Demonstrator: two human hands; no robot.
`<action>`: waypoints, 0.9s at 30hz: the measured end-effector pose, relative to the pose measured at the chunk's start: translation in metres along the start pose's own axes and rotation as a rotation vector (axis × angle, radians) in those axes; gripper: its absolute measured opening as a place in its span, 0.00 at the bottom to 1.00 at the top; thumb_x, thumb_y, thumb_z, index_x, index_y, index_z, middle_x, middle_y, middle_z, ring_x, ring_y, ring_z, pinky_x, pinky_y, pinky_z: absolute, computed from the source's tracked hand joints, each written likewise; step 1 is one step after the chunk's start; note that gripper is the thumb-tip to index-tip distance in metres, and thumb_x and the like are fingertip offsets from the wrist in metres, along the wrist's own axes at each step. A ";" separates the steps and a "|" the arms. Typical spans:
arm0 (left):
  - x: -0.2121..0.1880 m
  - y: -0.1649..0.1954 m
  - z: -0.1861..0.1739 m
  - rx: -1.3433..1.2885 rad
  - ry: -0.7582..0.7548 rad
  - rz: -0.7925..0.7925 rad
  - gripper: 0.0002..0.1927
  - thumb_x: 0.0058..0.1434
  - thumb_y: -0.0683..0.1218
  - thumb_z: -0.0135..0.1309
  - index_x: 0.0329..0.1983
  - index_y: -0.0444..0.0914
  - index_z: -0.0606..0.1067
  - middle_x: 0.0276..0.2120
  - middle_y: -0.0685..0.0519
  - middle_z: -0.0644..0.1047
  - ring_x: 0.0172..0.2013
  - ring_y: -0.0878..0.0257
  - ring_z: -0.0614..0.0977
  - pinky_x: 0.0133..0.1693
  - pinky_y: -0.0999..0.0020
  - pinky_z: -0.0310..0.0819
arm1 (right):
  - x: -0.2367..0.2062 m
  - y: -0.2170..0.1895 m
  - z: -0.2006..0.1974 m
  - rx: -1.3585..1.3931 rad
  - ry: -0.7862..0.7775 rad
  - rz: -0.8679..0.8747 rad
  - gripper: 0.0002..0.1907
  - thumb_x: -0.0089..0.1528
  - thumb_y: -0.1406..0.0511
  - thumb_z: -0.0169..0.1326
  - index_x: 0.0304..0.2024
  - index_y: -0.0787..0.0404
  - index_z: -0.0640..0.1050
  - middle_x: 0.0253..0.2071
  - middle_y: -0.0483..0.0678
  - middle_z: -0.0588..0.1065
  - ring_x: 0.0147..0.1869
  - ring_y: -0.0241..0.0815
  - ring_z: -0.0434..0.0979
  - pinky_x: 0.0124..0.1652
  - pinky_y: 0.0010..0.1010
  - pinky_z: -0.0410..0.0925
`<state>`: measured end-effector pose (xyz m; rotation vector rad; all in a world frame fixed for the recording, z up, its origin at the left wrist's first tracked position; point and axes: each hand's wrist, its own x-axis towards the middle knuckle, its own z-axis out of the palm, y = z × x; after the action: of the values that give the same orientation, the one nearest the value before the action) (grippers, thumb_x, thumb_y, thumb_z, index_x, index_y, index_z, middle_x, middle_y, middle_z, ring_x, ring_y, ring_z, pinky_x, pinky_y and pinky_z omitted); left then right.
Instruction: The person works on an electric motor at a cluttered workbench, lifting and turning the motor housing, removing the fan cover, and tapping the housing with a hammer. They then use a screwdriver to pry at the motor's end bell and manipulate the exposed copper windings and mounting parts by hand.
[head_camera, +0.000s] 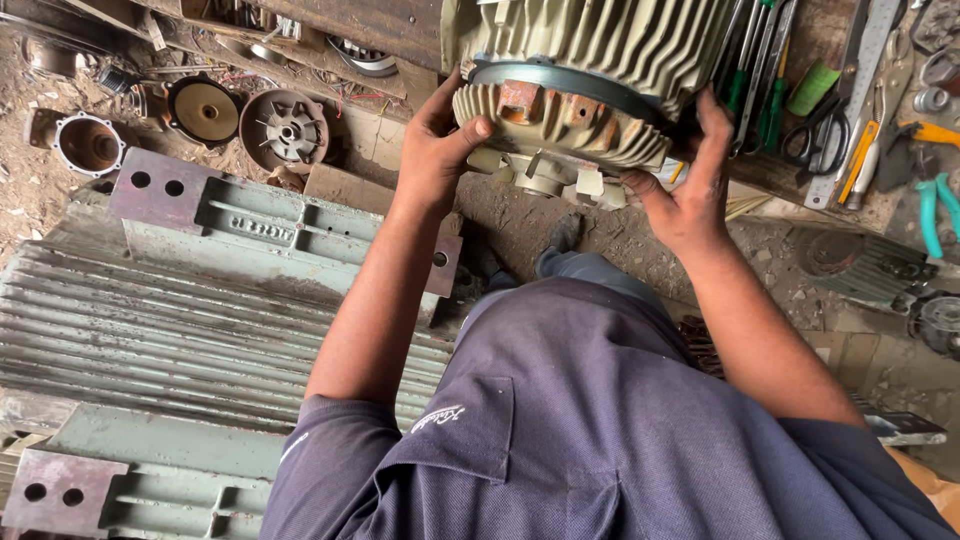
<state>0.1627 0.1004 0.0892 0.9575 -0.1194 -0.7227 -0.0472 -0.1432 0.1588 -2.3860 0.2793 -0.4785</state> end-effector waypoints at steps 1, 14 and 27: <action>0.000 -0.001 0.000 0.008 0.008 0.004 0.52 0.55 0.49 0.73 0.76 0.29 0.58 0.62 0.42 0.75 0.60 0.57 0.77 0.64 0.62 0.70 | -0.001 0.000 0.000 0.046 -0.011 0.012 0.52 0.70 0.48 0.63 0.78 0.67 0.47 0.75 0.62 0.55 0.80 0.55 0.60 0.76 0.44 0.60; 0.024 0.028 0.008 0.115 -0.190 -0.356 0.48 0.62 0.77 0.35 0.72 0.39 0.63 0.64 0.46 0.74 0.63 0.53 0.75 0.61 0.53 0.71 | 0.018 -0.010 -0.005 0.551 -0.037 0.442 0.56 0.65 0.32 0.49 0.80 0.55 0.48 0.81 0.58 0.52 0.85 0.56 0.51 0.76 0.56 0.55; 0.040 0.035 0.006 0.048 -0.307 -0.373 0.48 0.65 0.75 0.40 0.74 0.36 0.62 0.66 0.45 0.73 0.66 0.53 0.74 0.67 0.52 0.67 | 0.008 0.001 0.033 1.014 -0.039 0.564 0.65 0.58 0.39 0.62 0.81 0.46 0.36 0.79 0.50 0.54 0.80 0.50 0.56 0.59 0.44 0.65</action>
<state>0.2081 0.0844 0.1117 0.9188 -0.2310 -1.2145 -0.0262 -0.1274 0.1371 -1.2530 0.5191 -0.2117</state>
